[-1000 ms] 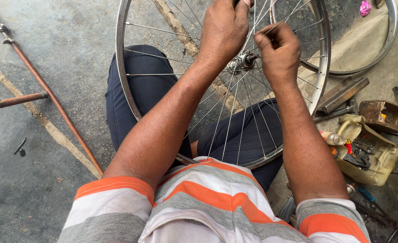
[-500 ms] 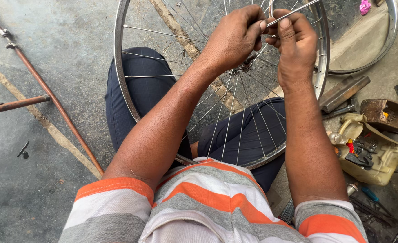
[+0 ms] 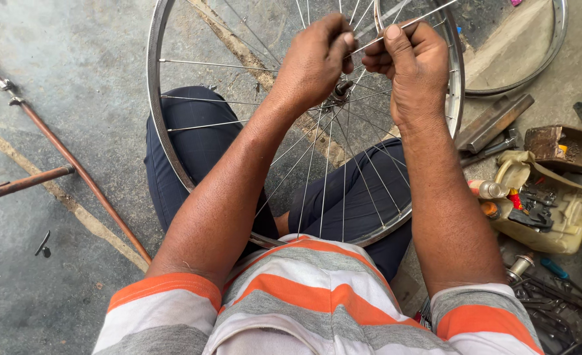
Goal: The person is sitting on the floor repairing a bicycle wheel. They insert spokes into the hub and rim, then use a spoke wrench to tighten the nipples on the rim.
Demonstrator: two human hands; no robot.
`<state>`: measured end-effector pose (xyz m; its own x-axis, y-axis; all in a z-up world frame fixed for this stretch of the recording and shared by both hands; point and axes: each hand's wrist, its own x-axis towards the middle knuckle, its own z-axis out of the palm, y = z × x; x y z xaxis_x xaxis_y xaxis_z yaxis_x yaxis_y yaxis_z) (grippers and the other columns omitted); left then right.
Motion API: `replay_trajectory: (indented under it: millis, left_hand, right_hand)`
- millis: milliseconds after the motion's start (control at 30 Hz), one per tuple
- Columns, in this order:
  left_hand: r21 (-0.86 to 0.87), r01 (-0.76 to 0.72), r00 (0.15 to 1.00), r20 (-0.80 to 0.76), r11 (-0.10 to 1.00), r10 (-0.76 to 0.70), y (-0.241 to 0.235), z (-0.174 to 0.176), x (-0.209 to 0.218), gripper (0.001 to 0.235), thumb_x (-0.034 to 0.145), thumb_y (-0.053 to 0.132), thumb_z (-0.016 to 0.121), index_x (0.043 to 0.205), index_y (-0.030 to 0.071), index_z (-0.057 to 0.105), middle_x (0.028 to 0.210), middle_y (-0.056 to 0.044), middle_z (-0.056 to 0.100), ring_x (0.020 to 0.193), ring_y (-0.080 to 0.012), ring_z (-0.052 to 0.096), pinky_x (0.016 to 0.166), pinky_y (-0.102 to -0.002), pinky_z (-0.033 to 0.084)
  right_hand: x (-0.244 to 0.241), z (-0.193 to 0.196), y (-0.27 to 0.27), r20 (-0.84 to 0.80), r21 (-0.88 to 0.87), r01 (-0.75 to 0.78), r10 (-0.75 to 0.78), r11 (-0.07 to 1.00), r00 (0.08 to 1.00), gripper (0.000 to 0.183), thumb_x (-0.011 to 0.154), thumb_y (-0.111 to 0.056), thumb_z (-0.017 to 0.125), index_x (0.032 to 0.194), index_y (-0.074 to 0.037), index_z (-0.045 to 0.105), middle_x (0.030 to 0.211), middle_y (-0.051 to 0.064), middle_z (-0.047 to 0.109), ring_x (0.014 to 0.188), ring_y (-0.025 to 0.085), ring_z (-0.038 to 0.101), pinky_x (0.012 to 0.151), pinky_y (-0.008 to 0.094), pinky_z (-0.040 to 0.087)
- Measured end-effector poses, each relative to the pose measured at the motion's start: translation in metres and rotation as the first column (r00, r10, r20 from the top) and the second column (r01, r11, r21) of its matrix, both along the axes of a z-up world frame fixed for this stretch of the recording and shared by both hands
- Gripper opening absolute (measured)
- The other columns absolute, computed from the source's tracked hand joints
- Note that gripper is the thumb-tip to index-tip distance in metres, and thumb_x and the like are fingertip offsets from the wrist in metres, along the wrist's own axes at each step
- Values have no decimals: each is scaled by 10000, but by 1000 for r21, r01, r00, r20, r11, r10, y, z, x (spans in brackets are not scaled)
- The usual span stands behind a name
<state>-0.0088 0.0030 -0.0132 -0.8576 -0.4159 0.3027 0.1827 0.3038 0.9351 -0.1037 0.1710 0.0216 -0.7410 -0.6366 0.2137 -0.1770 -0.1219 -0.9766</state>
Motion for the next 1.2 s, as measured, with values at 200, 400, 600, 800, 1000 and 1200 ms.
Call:
replay_trajectory:
  millis: [200,400,600,800,1000,1200]
  left_hand:
    - [-658,-216,905,143,721,402,-3,-25,-3,197,1075,103,386,1048,117,580,644,-8,576,594,-209,590,786,-484,523]
    - [-459,-5,887,409,888,216,-1,-31,-10,250,1074,179,378,1070,77,607,739,-83,702,713,-252,673,921,-574,443]
    - [-125,95,819,574,988,-6,-19,-37,-14,331,1084,275,412,1151,33,628,984,-145,729,889,-216,702,845,-416,573]
    - [-582,-6,917,321,813,236,-2,-41,-6,197,1066,84,382,1091,31,570,733,-147,689,584,-248,645,548,-462,507]
    - [-541,-146,979,44,829,201,16,15,19,167,1091,139,457,1014,27,553,660,-154,644,463,-261,564,455,-450,426]
    - [-572,-159,986,-129,804,104,44,103,73,89,1115,74,512,1041,37,546,670,-121,624,610,-353,575,829,-474,484]
  right_hand:
    - [-8,5,15,-140,16,139,-136,990,981,169,1201,-207,487,1149,-49,516,937,140,746,794,200,780,694,332,678]
    - [-4,4,20,-163,68,140,-128,988,978,177,1207,-204,483,1156,-40,523,914,136,729,784,193,772,683,316,674]
    - [2,-6,19,-181,103,137,-117,985,977,189,1190,-219,482,1129,-49,539,903,131,740,786,186,783,669,306,676]
    - [3,-5,33,-174,64,156,-143,986,974,172,1194,-200,505,1132,-42,533,921,119,724,828,191,780,708,319,702]
    - [10,31,61,-245,-129,266,-290,955,925,160,1196,-183,562,1221,-28,533,886,133,697,771,204,756,669,320,676]
    - [70,93,108,-518,-243,273,-363,931,775,138,1287,-122,548,1298,-7,473,984,180,629,799,233,696,722,324,655]
